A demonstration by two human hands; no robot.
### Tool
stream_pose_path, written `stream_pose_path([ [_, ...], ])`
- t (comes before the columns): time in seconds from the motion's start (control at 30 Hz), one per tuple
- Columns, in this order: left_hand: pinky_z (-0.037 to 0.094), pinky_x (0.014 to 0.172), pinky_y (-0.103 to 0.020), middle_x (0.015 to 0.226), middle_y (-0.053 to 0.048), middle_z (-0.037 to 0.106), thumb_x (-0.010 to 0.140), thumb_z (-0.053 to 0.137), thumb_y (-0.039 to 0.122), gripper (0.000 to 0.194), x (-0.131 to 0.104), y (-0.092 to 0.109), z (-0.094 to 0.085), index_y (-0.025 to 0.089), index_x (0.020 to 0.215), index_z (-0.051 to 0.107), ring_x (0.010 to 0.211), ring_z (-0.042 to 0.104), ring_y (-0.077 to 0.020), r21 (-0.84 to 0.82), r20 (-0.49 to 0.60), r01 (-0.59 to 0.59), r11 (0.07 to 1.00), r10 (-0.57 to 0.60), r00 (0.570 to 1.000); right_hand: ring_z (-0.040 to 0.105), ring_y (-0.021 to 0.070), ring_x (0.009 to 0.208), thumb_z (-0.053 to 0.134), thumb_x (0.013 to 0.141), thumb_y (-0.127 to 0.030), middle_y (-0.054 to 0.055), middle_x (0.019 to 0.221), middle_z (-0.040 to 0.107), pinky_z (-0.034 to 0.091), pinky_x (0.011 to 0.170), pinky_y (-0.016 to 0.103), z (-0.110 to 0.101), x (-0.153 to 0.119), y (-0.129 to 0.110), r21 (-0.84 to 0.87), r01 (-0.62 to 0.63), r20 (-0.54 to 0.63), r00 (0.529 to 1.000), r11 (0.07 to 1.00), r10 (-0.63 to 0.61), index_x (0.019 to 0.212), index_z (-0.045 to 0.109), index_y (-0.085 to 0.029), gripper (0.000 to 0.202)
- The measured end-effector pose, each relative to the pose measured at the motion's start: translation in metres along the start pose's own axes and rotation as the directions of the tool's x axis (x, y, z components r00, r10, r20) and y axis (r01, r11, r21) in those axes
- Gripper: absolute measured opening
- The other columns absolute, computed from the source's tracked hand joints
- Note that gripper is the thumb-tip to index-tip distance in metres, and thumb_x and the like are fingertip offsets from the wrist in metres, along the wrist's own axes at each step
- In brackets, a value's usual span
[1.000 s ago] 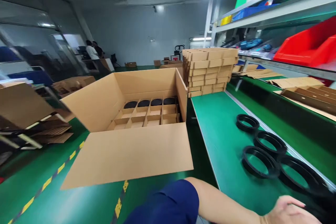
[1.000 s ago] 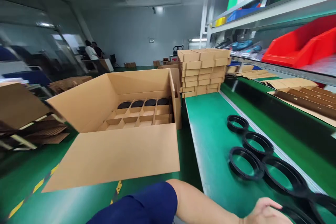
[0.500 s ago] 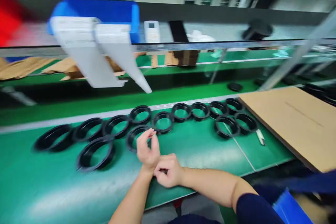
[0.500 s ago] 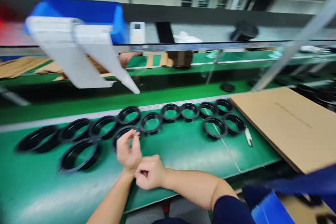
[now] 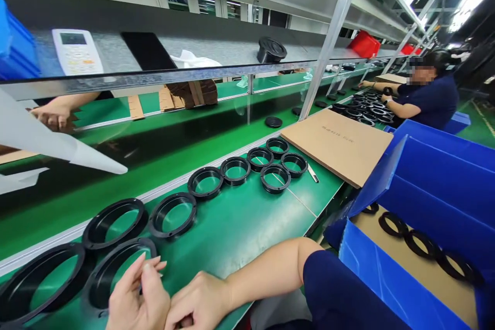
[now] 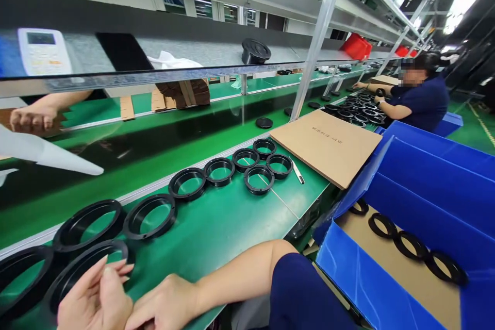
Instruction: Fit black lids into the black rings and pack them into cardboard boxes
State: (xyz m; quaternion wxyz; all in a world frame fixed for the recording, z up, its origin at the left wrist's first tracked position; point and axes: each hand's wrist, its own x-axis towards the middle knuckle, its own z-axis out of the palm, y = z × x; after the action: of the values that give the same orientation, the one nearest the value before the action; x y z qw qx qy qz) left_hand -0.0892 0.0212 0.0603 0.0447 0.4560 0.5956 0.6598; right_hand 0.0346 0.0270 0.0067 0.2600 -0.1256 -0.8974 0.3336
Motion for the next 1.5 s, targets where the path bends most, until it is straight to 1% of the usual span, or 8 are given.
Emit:
stream_pose_path([
  [0.2, 0.057, 0.052, -0.027, 0.078, -0.007, 0.074, 0.09, 0.066, 0.035, 0.033, -0.001, -0.004, 0.006, 0.009, 0.108, 0.071, 0.058, 0.071, -0.0178, 0.064, 0.016, -0.076, 0.995, 0.075, 0.997, 0.067, 0.0047, 0.072, 0.073, 0.078, -0.021, -0.006, 0.089, 0.077, 0.05, 0.07, 0.009, -0.001, 0.002, -0.001, 0.012, -0.045, -0.048, 0.998, 0.999, 0.045, 0.086, 0.074, -0.018, 0.009],
  [0.3, 0.06, 0.059, -0.028, 0.083, -0.007, 0.075, 0.095, 0.064, 0.037, 0.033, -0.005, -0.005, 0.008, 0.009, 0.113, 0.07, 0.062, 0.072, -0.0167, 0.124, -0.006, -0.134, 0.983, 0.136, 0.991, 0.066, 0.007, 0.065, 0.072, 0.075, -0.022, -0.005, 0.08, 0.075, 0.05, 0.063, 0.012, 0.0, 0.003, -0.002, 0.02, -0.038, -0.072, 0.997, 0.999, 0.04, 0.083, 0.075, -0.018, 0.009],
  [0.4, 0.063, 0.067, -0.028, 0.089, -0.007, 0.076, 0.099, 0.062, 0.036, 0.031, -0.011, -0.004, 0.007, 0.012, 0.115, 0.069, 0.067, 0.074, -0.0151, 0.17, -0.012, -0.188, 0.967, 0.193, 0.981, 0.062, 0.0093, 0.056, 0.069, 0.074, -0.023, -0.004, 0.07, 0.073, 0.048, 0.056, 0.016, 0.004, 0.002, -0.005, 0.042, -0.033, -0.152, 0.988, 0.999, 0.039, 0.076, 0.075, -0.018, 0.008],
  [0.53, 0.064, 0.069, -0.026, 0.092, -0.005, 0.075, 0.102, 0.06, 0.03, 0.025, -0.016, -0.001, 0.004, 0.014, 0.118, 0.07, 0.07, 0.074, -0.0138, 0.18, 0.018, -0.23, 0.957, 0.23, 0.973, 0.056, 0.0098, 0.049, 0.064, 0.071, -0.018, -0.002, 0.063, 0.069, 0.043, 0.05, 0.018, 0.008, -0.005, -0.012, 0.146, -0.003, -0.269, 0.962, 0.989, 0.043, 0.07, 0.072, -0.018, 0.009],
  [0.67, 0.063, 0.067, -0.025, 0.093, -0.006, 0.075, 0.102, 0.059, 0.024, 0.022, -0.017, 0.001, 0.002, 0.015, 0.12, 0.068, 0.071, 0.074, -0.0134, 0.165, 0.028, -0.287, 0.944, 0.286, 0.958, 0.051, 0.0091, 0.047, 0.059, 0.068, -0.012, -0.001, 0.063, 0.066, 0.039, 0.049, 0.019, 0.003, -0.01, -0.021, 0.285, 0.05, -0.34, 0.939, 0.957, 0.052, 0.069, 0.07, -0.019, 0.013],
  [0.93, 0.061, 0.067, -0.023, 0.092, -0.004, 0.072, 0.103, 0.056, 0.019, 0.024, -0.019, 0.006, 0.0, 0.019, 0.125, 0.067, 0.073, 0.071, -0.0123, 0.081, 0.036, -0.311, 0.947, 0.309, 0.95, 0.05, 0.0093, 0.05, 0.053, 0.067, -0.007, -0.001, 0.064, 0.063, 0.036, 0.05, 0.019, -0.004, -0.012, -0.031, 0.348, 0.066, -0.337, 0.94, 0.935, 0.059, 0.069, 0.067, -0.019, 0.018],
  [1.1, 0.06, 0.065, -0.024, 0.087, -0.004, 0.069, 0.104, 0.055, 0.022, 0.025, -0.018, 0.006, -0.001, 0.018, 0.125, 0.066, 0.07, 0.07, -0.013, 0.101, 0.053, -0.325, 0.94, 0.321, 0.946, 0.05, 0.0091, 0.05, 0.054, 0.068, -0.006, -0.001, 0.065, 0.063, 0.037, 0.05, 0.019, -0.006, -0.012, -0.033, 0.348, 0.066, -0.315, 0.948, 0.935, 0.051, 0.069, 0.066, -0.019, 0.018],
  [1.5, 0.06, 0.065, -0.025, 0.089, -0.005, 0.07, 0.104, 0.055, 0.023, 0.024, -0.018, 0.006, -0.001, 0.018, 0.123, 0.068, 0.07, 0.068, -0.0131, 0.129, 0.079, -0.299, 0.945, 0.291, 0.954, 0.052, 0.0094, 0.049, 0.054, 0.068, -0.006, -0.001, 0.065, 0.066, 0.04, 0.049, 0.019, -0.006, -0.012, -0.032, 0.332, 0.057, -0.307, 0.951, 0.942, 0.05, 0.069, 0.067, -0.019, 0.019],
])
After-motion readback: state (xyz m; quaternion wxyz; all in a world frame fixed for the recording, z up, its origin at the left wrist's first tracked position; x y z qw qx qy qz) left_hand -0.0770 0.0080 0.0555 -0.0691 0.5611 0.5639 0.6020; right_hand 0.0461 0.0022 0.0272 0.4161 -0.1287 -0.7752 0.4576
